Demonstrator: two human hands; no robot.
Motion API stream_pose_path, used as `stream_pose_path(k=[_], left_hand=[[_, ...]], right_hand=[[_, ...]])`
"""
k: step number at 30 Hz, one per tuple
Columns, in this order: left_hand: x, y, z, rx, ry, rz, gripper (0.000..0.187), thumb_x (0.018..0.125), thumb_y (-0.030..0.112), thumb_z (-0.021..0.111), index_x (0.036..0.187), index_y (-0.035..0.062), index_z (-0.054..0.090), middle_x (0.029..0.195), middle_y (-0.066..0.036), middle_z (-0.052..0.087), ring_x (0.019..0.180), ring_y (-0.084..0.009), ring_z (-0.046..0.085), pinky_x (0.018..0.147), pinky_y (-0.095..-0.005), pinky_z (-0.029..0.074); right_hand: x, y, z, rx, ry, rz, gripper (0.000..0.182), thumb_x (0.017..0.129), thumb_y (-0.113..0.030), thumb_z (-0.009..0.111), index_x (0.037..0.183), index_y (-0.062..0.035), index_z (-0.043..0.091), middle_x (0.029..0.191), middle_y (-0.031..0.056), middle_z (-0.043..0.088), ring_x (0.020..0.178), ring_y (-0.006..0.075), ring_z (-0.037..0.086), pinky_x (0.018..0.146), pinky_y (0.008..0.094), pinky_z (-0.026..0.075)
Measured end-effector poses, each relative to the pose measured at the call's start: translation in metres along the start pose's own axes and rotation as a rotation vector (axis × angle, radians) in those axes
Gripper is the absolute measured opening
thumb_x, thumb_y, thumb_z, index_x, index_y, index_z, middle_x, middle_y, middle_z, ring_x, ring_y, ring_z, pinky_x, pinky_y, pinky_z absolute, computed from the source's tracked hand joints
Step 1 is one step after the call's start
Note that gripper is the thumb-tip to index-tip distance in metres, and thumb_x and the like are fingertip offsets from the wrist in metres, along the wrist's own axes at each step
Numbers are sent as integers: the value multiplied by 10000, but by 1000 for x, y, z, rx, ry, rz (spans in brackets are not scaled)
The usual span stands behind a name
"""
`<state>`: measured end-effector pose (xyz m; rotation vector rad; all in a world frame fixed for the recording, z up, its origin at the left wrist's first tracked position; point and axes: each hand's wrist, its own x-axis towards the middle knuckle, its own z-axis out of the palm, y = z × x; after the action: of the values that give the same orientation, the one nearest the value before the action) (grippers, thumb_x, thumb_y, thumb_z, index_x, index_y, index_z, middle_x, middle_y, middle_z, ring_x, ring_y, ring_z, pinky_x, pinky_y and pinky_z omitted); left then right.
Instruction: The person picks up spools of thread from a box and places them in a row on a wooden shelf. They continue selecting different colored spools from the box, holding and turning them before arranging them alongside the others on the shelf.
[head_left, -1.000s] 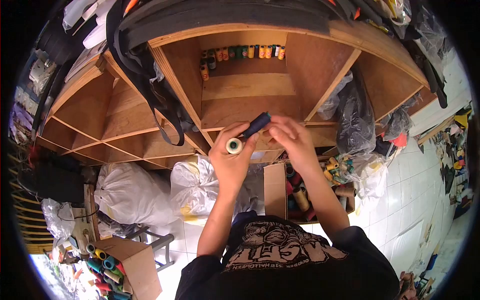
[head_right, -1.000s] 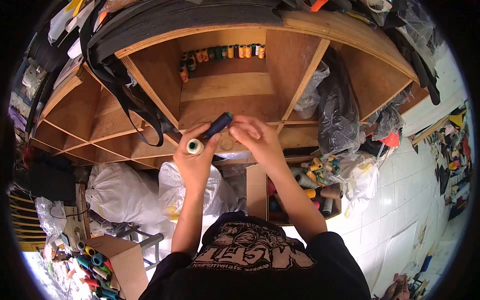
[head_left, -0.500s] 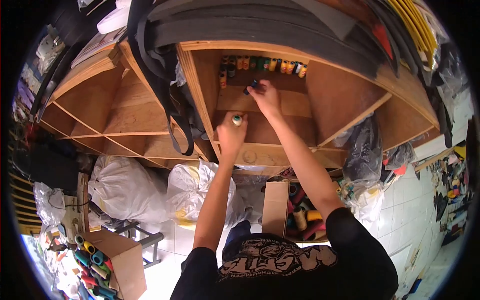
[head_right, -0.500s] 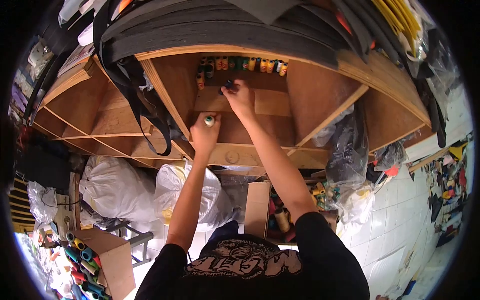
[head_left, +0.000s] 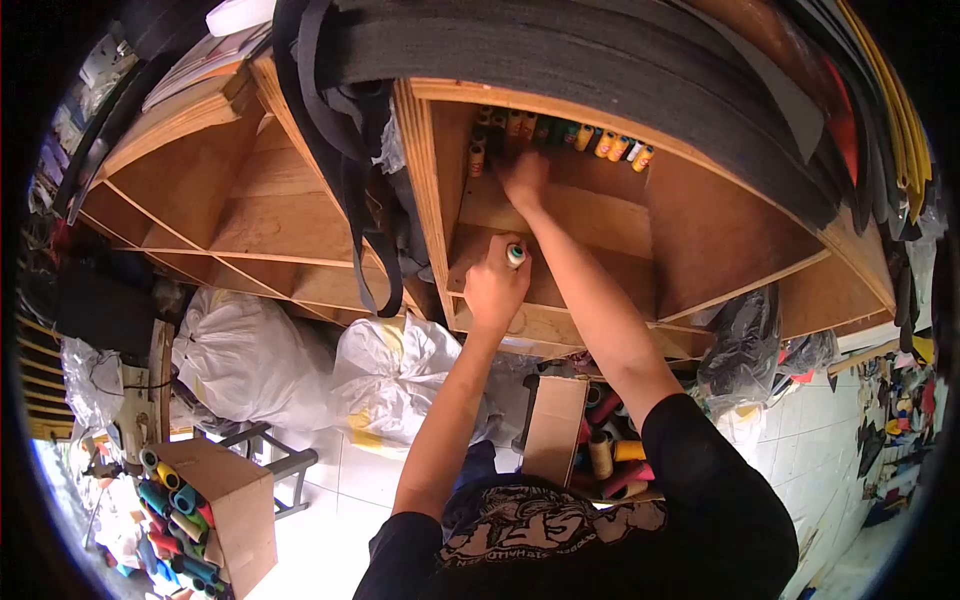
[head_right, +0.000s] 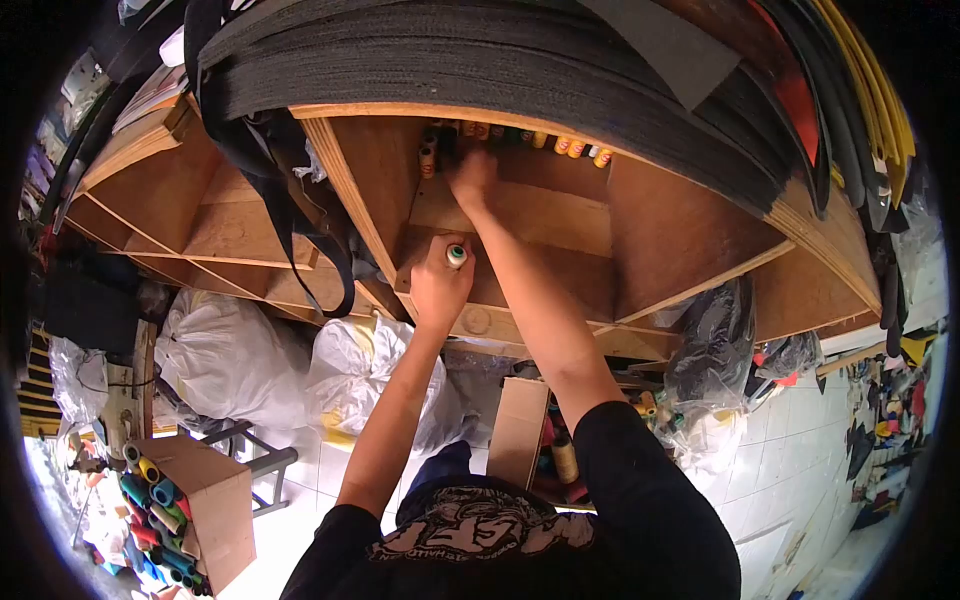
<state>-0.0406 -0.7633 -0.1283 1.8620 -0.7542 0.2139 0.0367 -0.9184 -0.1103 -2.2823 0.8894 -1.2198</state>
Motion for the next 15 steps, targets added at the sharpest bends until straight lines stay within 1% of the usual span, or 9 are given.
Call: stream_pose_path(k=[3, 6, 9, 12, 15], left_hand=[[-1, 0, -1, 1, -30, -21, 212, 776, 195, 683, 941, 141, 562, 741, -152, 650, 670, -368, 633, 565, -459, 498], [-1, 1, -2, -21, -16, -8, 214, 772, 193, 684, 940, 140, 563, 738, -150, 650, 668, -367, 634, 566, -462, 497], [1, 2, -3, -11, -11, -22, 153, 766, 133, 697, 879, 85, 607, 741, -154, 656, 694, -354, 649, 574, -424, 508], [1, 1, -3, -34, 0, -9, 142, 770, 130, 693, 875, 83, 609, 744, -153, 655, 691, -350, 649, 575, -415, 507], [3, 4, -4, -74, 3, -42, 193, 763, 138, 701, 914, 73, 601, 722, -168, 646, 680, -356, 649, 583, -416, 507]], right_hand=[[1, 8, 6, 78, 36, -114, 210, 765, -257, 670, 832, -58, 670, 799, 154, 661, 726, 357, 639, 621, 434, 517], [-2, 12, 6, 69, 14, -146, 202, 762, -244, 673, 859, -67, 670, 815, 153, 662, 730, 347, 642, 613, 438, 512], [-1, 21, 17, 77, -7, -93, 219, 743, -232, 691, 891, -72, 665, 823, 154, 664, 735, 331, 651, 612, 428, 511], [-2, 25, 16, 24, -40, -122, 240, 725, -226, 709, 904, -74, 657, 818, 139, 675, 734, 323, 658, 623, 410, 518], [-9, 25, 8, 227, 29, -27, 263, 725, -252, 719, 899, -66, 654, 803, 110, 686, 731, 287, 669, 652, 378, 526]])
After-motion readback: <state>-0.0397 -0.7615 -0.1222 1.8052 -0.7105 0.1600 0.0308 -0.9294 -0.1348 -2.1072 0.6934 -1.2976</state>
